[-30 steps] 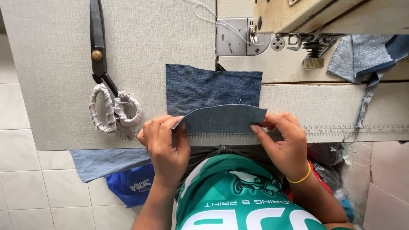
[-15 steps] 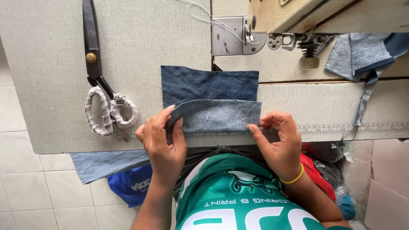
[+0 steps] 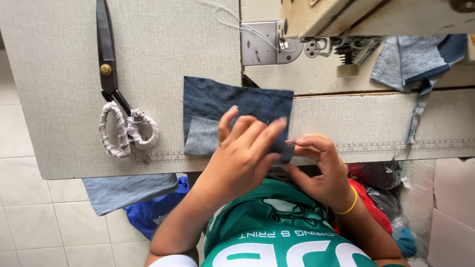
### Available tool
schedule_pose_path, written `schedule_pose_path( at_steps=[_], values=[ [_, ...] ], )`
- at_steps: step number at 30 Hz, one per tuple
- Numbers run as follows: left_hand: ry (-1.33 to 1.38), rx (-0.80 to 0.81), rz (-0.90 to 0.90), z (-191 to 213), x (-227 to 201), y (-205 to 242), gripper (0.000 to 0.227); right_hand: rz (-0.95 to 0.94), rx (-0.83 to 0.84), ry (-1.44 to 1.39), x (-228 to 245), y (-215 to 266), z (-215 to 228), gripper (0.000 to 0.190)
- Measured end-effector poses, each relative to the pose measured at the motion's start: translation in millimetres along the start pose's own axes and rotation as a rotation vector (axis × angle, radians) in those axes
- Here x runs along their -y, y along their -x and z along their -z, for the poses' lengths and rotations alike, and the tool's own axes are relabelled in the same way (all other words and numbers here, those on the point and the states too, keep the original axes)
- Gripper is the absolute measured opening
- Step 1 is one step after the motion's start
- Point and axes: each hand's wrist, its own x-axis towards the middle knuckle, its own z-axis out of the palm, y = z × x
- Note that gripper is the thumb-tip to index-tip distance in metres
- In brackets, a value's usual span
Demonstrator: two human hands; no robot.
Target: Trimming, folding, and preparing denim fabric components for sewing on an industrial machine.
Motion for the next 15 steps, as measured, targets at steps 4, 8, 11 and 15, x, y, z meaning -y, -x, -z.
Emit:
schedule_pose_path(
  at_steps=[4,8,11,15],
  values=[
    [0.013,-0.141,-0.313,13.4,-2.4,0.9,0.014,0.294,0.39,0.259,3.1,-24.2,9.2,0.076],
    [-0.047,-0.243,-0.462,22.6,-12.6,11.8,0.029,0.306,0.349,0.837,9.8,-35.0,10.2,0.086],
    [-0.06,-0.21,-0.406,9.3,0.3,25.0,0.013,0.216,0.193,0.984,16.7,-30.4,12.8,0.076],
    [-0.127,-0.196,-0.279,-9.2,19.4,42.7,0.012,0.146,0.065,1.103,20.0,-11.6,8.3,0.07]
  ],
)
